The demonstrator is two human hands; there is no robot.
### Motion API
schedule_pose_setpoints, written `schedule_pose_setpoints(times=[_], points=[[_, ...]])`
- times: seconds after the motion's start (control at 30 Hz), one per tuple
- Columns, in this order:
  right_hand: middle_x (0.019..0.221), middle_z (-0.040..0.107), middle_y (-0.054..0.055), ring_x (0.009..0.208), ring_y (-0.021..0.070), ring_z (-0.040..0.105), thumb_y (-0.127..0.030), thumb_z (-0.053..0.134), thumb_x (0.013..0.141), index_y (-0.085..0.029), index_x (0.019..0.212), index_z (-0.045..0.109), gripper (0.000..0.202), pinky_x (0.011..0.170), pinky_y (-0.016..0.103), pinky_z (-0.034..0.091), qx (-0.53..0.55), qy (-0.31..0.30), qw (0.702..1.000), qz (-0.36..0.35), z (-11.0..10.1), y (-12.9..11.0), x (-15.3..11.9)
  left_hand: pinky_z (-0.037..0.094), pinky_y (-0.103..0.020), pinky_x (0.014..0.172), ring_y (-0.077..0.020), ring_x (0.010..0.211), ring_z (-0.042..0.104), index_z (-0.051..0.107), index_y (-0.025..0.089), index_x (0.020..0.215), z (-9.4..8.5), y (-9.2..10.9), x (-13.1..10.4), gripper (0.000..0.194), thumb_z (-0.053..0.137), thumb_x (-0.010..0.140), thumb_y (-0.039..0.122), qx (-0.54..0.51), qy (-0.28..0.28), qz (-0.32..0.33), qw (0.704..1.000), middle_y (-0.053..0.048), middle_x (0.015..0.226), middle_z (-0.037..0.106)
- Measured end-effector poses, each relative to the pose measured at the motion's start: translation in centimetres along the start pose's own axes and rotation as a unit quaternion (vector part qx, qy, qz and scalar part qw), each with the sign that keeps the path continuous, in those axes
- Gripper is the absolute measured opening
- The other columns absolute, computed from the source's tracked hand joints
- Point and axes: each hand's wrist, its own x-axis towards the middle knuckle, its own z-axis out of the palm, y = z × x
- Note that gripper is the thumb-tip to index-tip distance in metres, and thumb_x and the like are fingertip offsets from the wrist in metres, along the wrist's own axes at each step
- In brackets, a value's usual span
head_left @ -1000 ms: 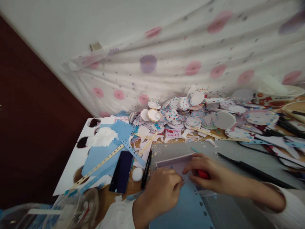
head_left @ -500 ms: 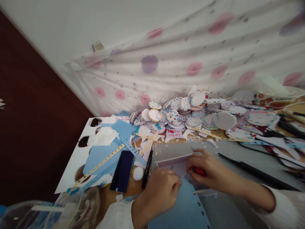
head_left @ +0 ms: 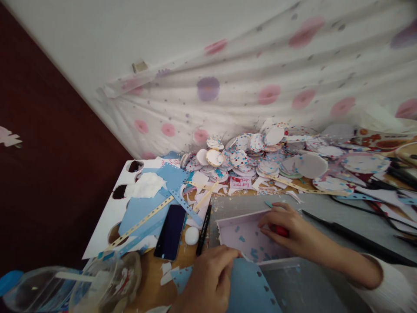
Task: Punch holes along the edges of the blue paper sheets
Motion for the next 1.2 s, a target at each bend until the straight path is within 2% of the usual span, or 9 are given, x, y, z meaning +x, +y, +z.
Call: schedule_pose_setpoints(times=[0.17,0.33,0.43,0.5,0.57,0.73,0.87,1.0,1.2], points=[[0.104,0.07,0.007,0.094,0.0226,0.07,-0.045,0.052,0.098,-0.027,0.116,0.058,0.026,0.079,0.035,0.059,0.107,0.067,0.99,0.064,-1.0,-0.4,-2.2,0.05,-0.028,0.093,-0.0221,0.107,0.068,0.07,0.025,0.113,-0.3,-0.5,-1.2,0.029,0.048,0.094,0.023,0.029,0.046,-0.093,0.994,-0.005,0.115,0.074],[0.101,0.069,0.006,0.096,0.0226,0.066,-0.043,0.056,0.097,-0.028,0.095,0.058,0.015,0.081,0.035,0.057,0.296,0.112,0.942,0.114,-0.2,-1.2,-5.0,0.041,-0.027,0.064,-0.0194,0.071,0.063,0.064,0.021,0.068,0.5,-1.8,-1.2,0.043,0.044,0.099,0.042,0.091,-0.056,-0.201,0.974,-0.002,0.067,0.067],[0.112,0.072,0.01,0.107,0.025,0.067,-0.041,0.056,0.098,-0.028,0.098,0.063,0.015,0.09,0.04,0.057,0.29,0.096,0.944,0.125,0.9,-1.2,-5.5,0.036,-0.029,0.062,-0.0199,0.067,0.062,0.062,0.02,0.066,2.2,-2.7,-1.0,0.041,0.048,0.096,0.043,0.155,-0.046,-0.214,0.963,-0.003,0.066,0.067],[0.123,0.071,0.012,0.119,0.0266,0.064,-0.04,0.059,0.097,-0.029,0.117,0.065,0.023,0.102,0.045,0.052,0.256,0.081,0.955,0.124,1.4,-0.8,-5.4,0.036,-0.028,0.062,-0.0199,0.067,0.064,0.064,0.02,0.07,2.9,-2.8,-0.6,0.036,0.047,0.096,0.038,0.171,-0.03,-0.202,0.964,-0.004,0.069,0.069],[0.133,0.068,0.012,0.13,0.0261,0.059,-0.037,0.059,0.097,-0.032,0.137,0.054,0.04,0.109,0.047,0.047,0.231,0.077,0.965,0.1,1.7,-0.2,-5.0,0.035,-0.027,0.061,-0.0192,0.067,0.066,0.065,0.02,0.071,2.8,-2.4,0.3,0.034,0.046,0.096,0.033,0.179,-0.023,-0.176,0.968,-0.004,0.069,0.071],[0.142,0.064,0.013,0.135,0.0217,0.057,-0.024,0.047,0.102,-0.036,0.158,0.012,0.067,0.109,0.05,0.048,0.166,0.102,0.981,0.02,2.4,1.1,-3.5,0.029,-0.025,0.054,-0.0131,0.054,0.057,0.066,0.018,0.06,-1.0,0.7,4.7,0.039,0.052,0.094,0.03,0.18,-0.082,-0.095,0.976,0.001,0.054,0.063],[0.141,0.065,0.014,0.138,0.0261,0.053,-0.013,0.042,0.099,-0.03,0.161,0.005,0.074,0.11,0.059,0.045,0.057,0.132,0.989,-0.02,3.3,1.5,-2.4,0.041,-0.022,0.063,-0.0134,0.065,0.065,0.078,0.027,0.108,-3.2,2.7,8.9,0.023,0.065,0.09,0.036,0.089,-0.125,-0.04,0.987,0.004,0.071,0.073],[0.138,0.068,0.011,0.139,0.0273,0.052,-0.004,0.043,0.091,-0.027,0.161,0.004,0.084,0.109,0.059,0.047,-0.032,0.164,0.985,-0.033,4.0,1.6,-2.3,0.049,-0.025,0.075,-0.0176,0.08,0.073,0.069,0.033,0.128,-2.2,2.8,11.6,0.044,0.077,0.085,0.034,0.082,-0.172,-0.009,0.982,0.003,0.087,0.08],[0.137,0.068,0.011,0.13,0.0265,0.06,-0.005,0.045,0.09,-0.026,0.162,0.01,0.082,0.104,0.052,0.053,-0.066,0.157,0.985,-0.032,3.9,1.6,-3.2,0.051,-0.028,0.086,-0.0199,0.098,0.073,0.073,0.027,0.115,-0.1,1.9,12.8,0.022,0.069,0.093,0.027,0.072,-0.166,0.04,0.983,0.001,0.107,0.078]])
